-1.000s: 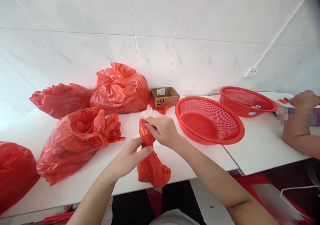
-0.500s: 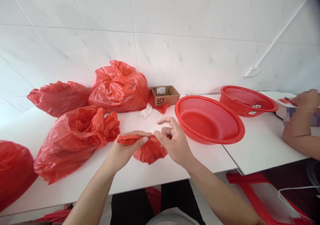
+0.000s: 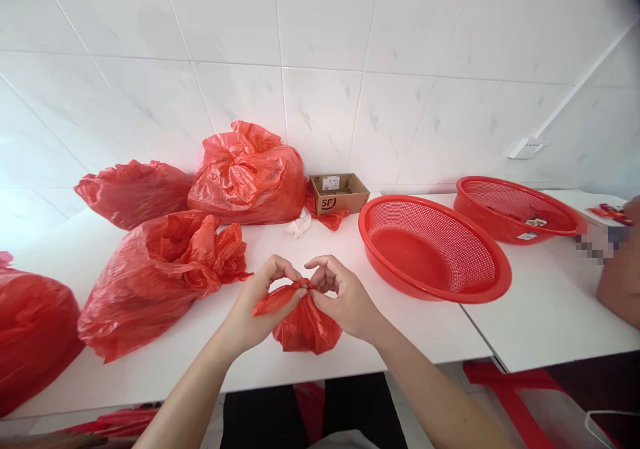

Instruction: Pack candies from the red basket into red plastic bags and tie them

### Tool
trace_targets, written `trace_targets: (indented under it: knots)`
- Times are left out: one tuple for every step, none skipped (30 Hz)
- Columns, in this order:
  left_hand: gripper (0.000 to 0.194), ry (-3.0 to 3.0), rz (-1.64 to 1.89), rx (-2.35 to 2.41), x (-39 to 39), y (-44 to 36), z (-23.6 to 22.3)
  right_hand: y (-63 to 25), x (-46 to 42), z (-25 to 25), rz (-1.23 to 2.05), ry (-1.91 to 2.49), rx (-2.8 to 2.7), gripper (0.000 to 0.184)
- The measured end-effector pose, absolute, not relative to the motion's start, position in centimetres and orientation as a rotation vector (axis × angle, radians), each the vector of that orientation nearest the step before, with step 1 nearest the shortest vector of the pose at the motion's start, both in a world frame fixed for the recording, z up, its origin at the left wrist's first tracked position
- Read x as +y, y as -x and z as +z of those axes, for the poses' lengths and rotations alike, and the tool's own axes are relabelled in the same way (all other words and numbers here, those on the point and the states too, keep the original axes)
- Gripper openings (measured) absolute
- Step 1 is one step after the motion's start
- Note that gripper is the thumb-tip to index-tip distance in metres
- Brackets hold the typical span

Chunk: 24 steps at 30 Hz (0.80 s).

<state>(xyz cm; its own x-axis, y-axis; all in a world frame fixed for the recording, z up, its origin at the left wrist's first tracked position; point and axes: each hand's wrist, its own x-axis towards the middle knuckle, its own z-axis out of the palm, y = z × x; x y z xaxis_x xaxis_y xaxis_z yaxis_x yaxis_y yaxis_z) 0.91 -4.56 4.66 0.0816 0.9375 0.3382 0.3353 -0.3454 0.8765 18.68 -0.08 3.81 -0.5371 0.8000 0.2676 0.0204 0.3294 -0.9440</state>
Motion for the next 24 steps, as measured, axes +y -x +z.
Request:
trace_targets:
  knots:
    - [0.014,-1.742,1.356,1.301,-4.5,-1.1,4.3,-18.4,-0.5,3.5,1.27,0.725,-1.819,0.029]
    - [0.016,-1.733,1.443,1.345,-4.4,-1.3,3.8,-18.1,-1.1,3.3,1.241,0.724,-1.82,0.028]
    - [0.018,-1.731,1.52,1.386,-4.3,-1.5,3.4,-17.8,-1.6,3.0,1.197,0.724,-1.826,0.027]
    - [0.02,-1.74,1.579,1.417,-4.3,-1.7,2.9,-17.5,-2.1,2.8,1.154,0.725,-1.829,0.026]
    - [0.021,-1.754,1.626,1.436,-4.3,-1.8,2.5,-17.3,-2.4,2.6,1.125,0.721,-1.824,0.025]
    - [0.021,-1.771,1.661,1.442,-4.3,-1.9,2.1,-17.2,-2.7,2.5,1.128,0.713,-1.81,0.025]
    - [0.021,-1.792,1.687,1.443,-4.4,-1.9,1.9,-17.2,-2.7,2.5,1.176,0.7,-1.784,0.026]
    - [0.022,-1.815,1.706,1.444,-4.4,-1.9,1.8,-17.3,-2.6,2.5,1.273,0.683,-1.745,0.029]
    - [0.024,-1.839,1.715,1.446,-4.6,-1.8,1.8,-17.5,-2.3,2.5,1.397,0.669,-1.695,0.032]
    - [0.025,-1.867,1.71,1.453,-4.7,-1.8,2.0,-17.7,-1.9,2.6,1.516,0.658,-1.649,0.035]
    - [0.024,-1.899,1.695,1.464,-4.8,-1.7,2.2,-17.9,-1.5,2.8,1.606,0.653,-1.615,0.036]
    - [0.021,-1.935,1.669,1.476,-5.0,-1.6,2.4,-18.1,-1.0,3.0,1.662,0.652,-1.597,0.034]
    - [0.019,-1.969,1.635,1.49,-5.1,-1.5,2.8,-18.3,-0.7,3.1,1.682,0.656,-1.596,0.031]
    - [0.017,-1.999,1.601,1.503,-5.2,-1.4,3.1,-18.4,-0.4,3.3,1.677,0.668,-1.612,0.028]
    - [0.016,-2.022,1.568,1.513,-5.3,-1.2,3.4,-18.5,-0.2,3.5,1.656,0.685,-1.639,0.025]
    - [0.016,-2.045,1.53,1.516,-5.4,-0.9,3.7,-18.6,-0.1,3.7,1.631,0.704,-1.667,0.022]
    - [0.015,-2.07,1.479,1.509,-5.5,-0.6,4.1,-18.7,-0.1,3.9,1.601,0.725,-1.7,0.018]
    - [0.015,-2.096,1.423,1.493,-5.5,-0.2,4.4,-18.8,-0.2,4.1,1.564,0.746,-1.742,0.015]
    - [0.016,-2.123,1.37,1.471,-5.6,0.2,4.7,-18.9,-0.4,4.3,1.516,0.764,-1.79,0.012]
    - [0.018,-2.152,1.329,1.453,-5.6,0.7,4.9,-19.1,-0.6,4.6,1.459,0.777,-1.843,0.01]
    - [0.021,-2.181,1.302,1.447,-5.6,1.3,5.2,-19.2,-0.8,4.8,1.398,0.784,-1.896,0.008]
    - [0.023,-2.205,1.298,1.457,-5.6,1.8,5.4,-19.3,-1.1,5.0,1.335,0.785,-1.949,0.007]
    - [0.023,-2.222,1.315,1.478,-5.6,2.2,5.6,-19.4,-1.3,5.2,1.274,0.778,-2.001,0.007]
    - [0.022,-2.233,1.34,1.502,-5.7,2.6,5.8,-19.4,-1.5,5.3,1.221,0.763,-2.045,0.008]
